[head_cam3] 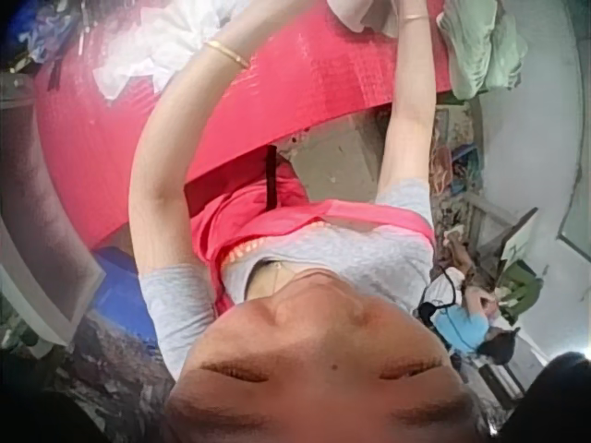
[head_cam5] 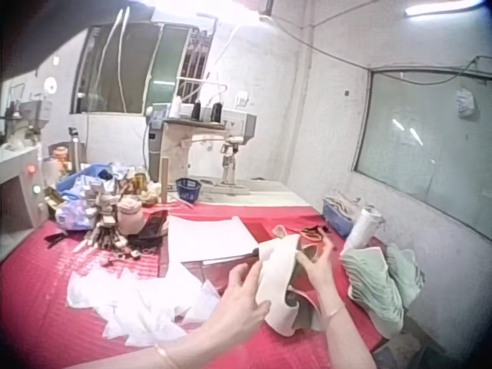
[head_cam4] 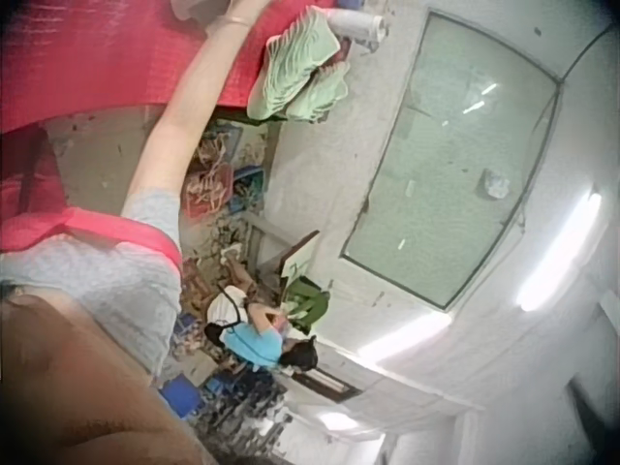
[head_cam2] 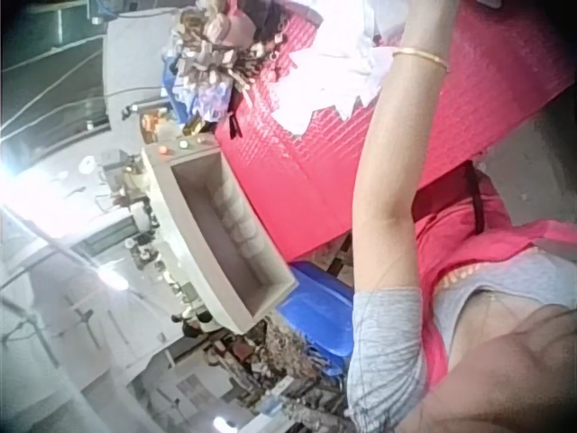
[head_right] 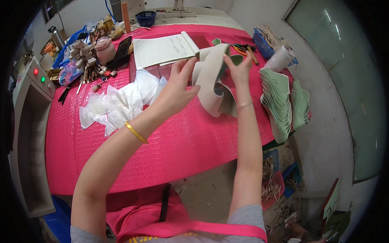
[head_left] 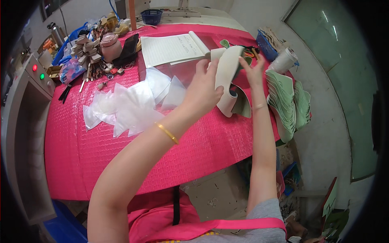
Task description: Assembling, lining, and aligning components for shoe uppers on a work table.
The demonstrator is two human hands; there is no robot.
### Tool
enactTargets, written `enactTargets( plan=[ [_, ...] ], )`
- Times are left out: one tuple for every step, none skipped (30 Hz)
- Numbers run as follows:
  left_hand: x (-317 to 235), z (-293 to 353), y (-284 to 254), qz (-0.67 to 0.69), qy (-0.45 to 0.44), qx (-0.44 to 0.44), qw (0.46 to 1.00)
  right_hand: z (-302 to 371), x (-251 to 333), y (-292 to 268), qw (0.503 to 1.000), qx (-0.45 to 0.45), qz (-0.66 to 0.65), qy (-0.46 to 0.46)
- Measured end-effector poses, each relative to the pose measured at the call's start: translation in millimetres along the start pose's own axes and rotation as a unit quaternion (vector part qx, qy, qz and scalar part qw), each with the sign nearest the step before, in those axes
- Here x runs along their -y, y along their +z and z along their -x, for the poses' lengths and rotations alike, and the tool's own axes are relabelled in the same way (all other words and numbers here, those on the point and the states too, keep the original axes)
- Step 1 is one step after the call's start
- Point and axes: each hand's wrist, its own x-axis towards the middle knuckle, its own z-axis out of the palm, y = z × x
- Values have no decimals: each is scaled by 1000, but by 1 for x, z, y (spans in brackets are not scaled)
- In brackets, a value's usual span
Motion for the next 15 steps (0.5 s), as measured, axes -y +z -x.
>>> enactTargets(
  plan=[
    [8, -1, 1, 30, -12, -38, 999, -2, 28, 19, 993, 51, -81, 71],
    [18, -2, 1, 59, -23, -75, 995, 6, 54, 13, 916, 196, -211, 280],
    [16, -7, 2, 64, -17, -71, 995, 13, 38, 17, 917, 220, -242, 228],
    [15, -11, -5, 17, 5, -66, 998, 23, 54, 18, 947, 237, -141, 167],
    [23, -9, -18, -22, 21, -68, 997, 35, 100, 14, 942, 283, -131, 127],
    [29, -9, -15, -43, 24, -112, 992, 47, 114, 8, 947, 315, -65, 14],
    [37, -11, -18, -49, 22, -116, 992, 54, 128, 1, 916, 372, -140, -51],
    [47, -14, -25, -96, -11, -10, 995, 49, 126, -2, 909, 385, -138, -78],
    [54, -15, -31, -142, -46, 99, 984, 46, 123, -2, 902, 397, -136, -104],
    [52, -11, -27, -167, -24, 26, 985, 39, 125, -2, 933, 323, -116, -107],
    [50, -8, -26, -169, -27, 26, 985, 26, 127, 3, 958, 247, -97, -111],
    [52, -4, -31, -216, 14, -3, 976, 18, 133, 21, 939, 166, 75, -292],
    [51, -2, -29, -250, 64, -26, 966, 10, 118, 29, 939, 167, 77, -290],
    [40, 3, -31, -292, 71, -36, 953, 5, 89, 36, 877, 344, 189, -279],
    [29, 15, -41, -299, 82, -50, 949, 1, 61, 41, 772, 505, 287, -258]
  ],
)
